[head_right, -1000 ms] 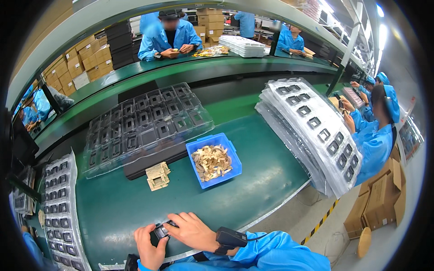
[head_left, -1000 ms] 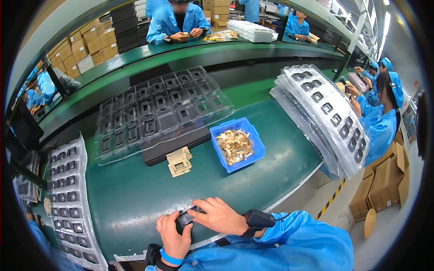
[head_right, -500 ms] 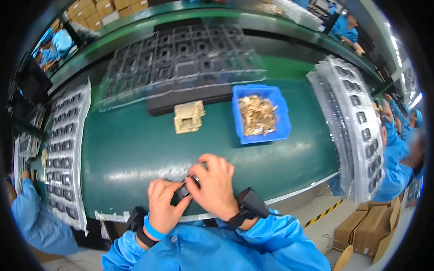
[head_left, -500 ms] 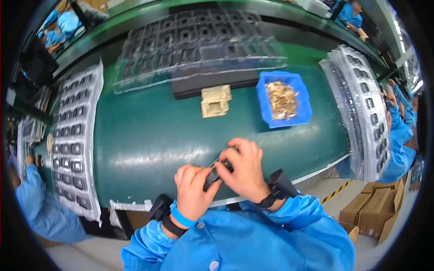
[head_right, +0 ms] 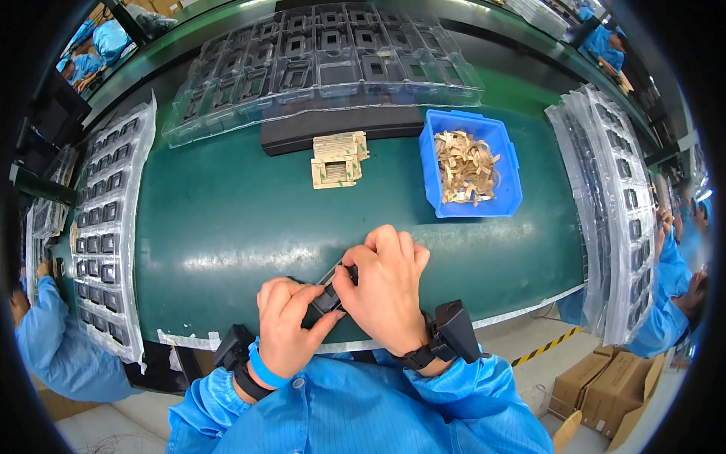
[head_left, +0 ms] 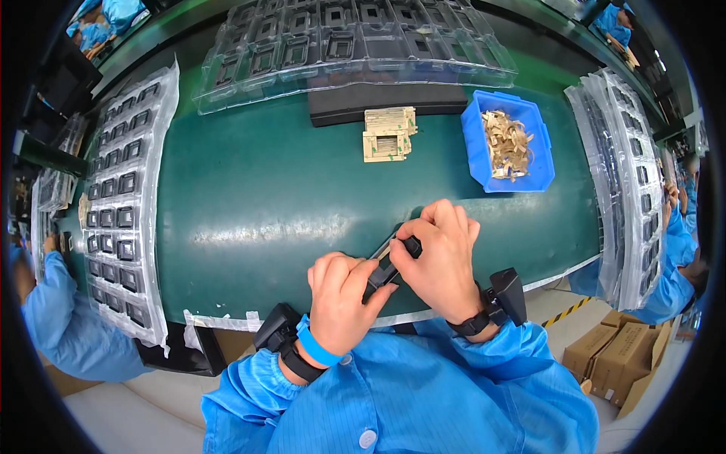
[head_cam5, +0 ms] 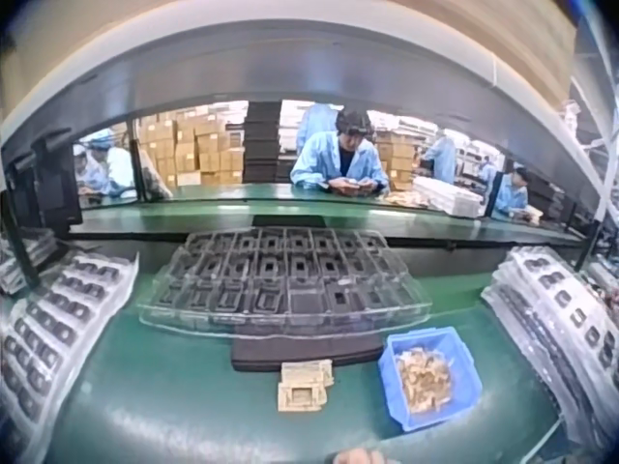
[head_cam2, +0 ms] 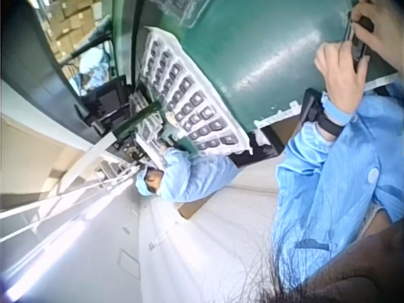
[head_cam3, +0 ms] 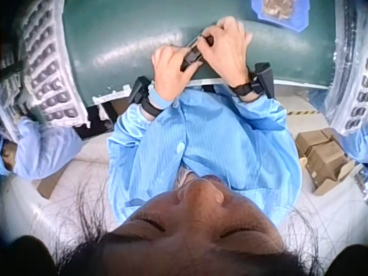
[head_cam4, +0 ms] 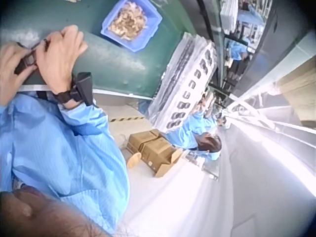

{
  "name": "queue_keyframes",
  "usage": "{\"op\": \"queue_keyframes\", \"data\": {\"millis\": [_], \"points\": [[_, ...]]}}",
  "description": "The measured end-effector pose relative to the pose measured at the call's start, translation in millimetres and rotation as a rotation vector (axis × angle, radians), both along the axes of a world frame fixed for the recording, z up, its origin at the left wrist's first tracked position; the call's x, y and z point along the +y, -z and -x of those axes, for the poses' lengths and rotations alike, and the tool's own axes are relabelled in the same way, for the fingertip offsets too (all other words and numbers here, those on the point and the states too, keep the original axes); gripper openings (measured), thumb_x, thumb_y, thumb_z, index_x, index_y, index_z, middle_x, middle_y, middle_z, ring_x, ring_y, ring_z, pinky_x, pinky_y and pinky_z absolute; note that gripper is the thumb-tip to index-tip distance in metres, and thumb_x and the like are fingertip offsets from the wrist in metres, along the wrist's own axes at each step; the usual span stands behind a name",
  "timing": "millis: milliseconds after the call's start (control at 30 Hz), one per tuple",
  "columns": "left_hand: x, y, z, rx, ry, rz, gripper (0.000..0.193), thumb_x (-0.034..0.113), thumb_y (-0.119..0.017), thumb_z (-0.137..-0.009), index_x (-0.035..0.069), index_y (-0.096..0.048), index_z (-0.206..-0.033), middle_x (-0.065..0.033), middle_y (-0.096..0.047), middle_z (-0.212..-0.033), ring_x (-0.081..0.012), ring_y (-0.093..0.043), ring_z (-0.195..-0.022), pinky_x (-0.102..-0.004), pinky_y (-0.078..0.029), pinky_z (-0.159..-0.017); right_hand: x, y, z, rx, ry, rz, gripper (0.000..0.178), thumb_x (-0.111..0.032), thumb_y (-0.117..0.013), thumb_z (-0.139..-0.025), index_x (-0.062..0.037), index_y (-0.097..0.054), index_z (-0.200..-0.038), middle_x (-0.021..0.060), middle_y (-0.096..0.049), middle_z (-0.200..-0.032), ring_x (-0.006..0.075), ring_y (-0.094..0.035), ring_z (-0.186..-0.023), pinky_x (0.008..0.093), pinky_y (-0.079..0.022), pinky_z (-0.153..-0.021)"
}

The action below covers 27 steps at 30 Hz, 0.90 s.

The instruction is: Assembling small plastic and metal components at a factory assembly line workstation.

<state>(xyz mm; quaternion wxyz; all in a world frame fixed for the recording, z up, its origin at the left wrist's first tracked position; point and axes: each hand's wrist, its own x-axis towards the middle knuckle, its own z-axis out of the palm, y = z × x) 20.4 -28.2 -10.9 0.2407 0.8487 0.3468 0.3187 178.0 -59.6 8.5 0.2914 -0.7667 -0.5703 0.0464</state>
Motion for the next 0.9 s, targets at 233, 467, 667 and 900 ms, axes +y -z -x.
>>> {"op": "queue_keyframes", "data": {"millis": [233,467,667,900], "points": [[2,-1,-2,-0.009,-0.002,0.018,0.046,0.01,-0.088,-0.057,0.004,-0.067,-0.097,-0.0071,-0.059,-0.093,-0.0293,-0.055,-0.092,-0.0398,-0.042,-0.082,5,0,-3,-0.094,-0.05,-0.027,0.006,-0.01,-0.072,-0.07,-0.0092,-0.067,-0.073,0.0045,-0.05,-0.09,0.0245,-0.049,-0.09,0.0408,-0.03,-0.08],[2,0,-1,-0.017,0.006,0.027,0.046,0.01,-0.087,-0.056,0.003,-0.067,-0.096,-0.0075,-0.06,-0.092,-0.0292,-0.055,-0.092,-0.0397,-0.042,-0.083,2,6,4,-0.468,-0.132,-0.055,0.011,-0.01,-0.069,-0.07,-0.009,-0.059,-0.074,0.0043,-0.048,-0.089,0.0243,-0.048,-0.091,0.041,-0.03,-0.083],[1,3,1,-0.027,-0.017,0.041,0.056,0.008,-0.085,-0.059,0.003,-0.062,-0.11,-0.0084,-0.061,-0.095,-0.0303,-0.056,-0.095,-0.0407,-0.041,-0.084,-14,-15,8,-0.03,-0.28,-0.049,0.012,-0.012,-0.071,-0.072,-0.0109,-0.062,-0.079,0.0052,-0.049,-0.092,0.0234,-0.048,-0.093,0.041,-0.03,-0.083],[1,0,-1,-0.033,-0.022,0.116,0.078,0.005,-0.086,-0.063,0.002,-0.048,-0.131,-0.012,-0.066,-0.102,-0.0316,-0.056,-0.099,-0.042,-0.042,-0.088,-13,-47,-45,0.087,-0.099,-0.106,0.011,-0.009,-0.071,-0.075,-0.01,-0.062,-0.081,0.0072,-0.049,-0.088,0.0265,-0.05,-0.09,0.0375,-0.035,-0.078]]}}
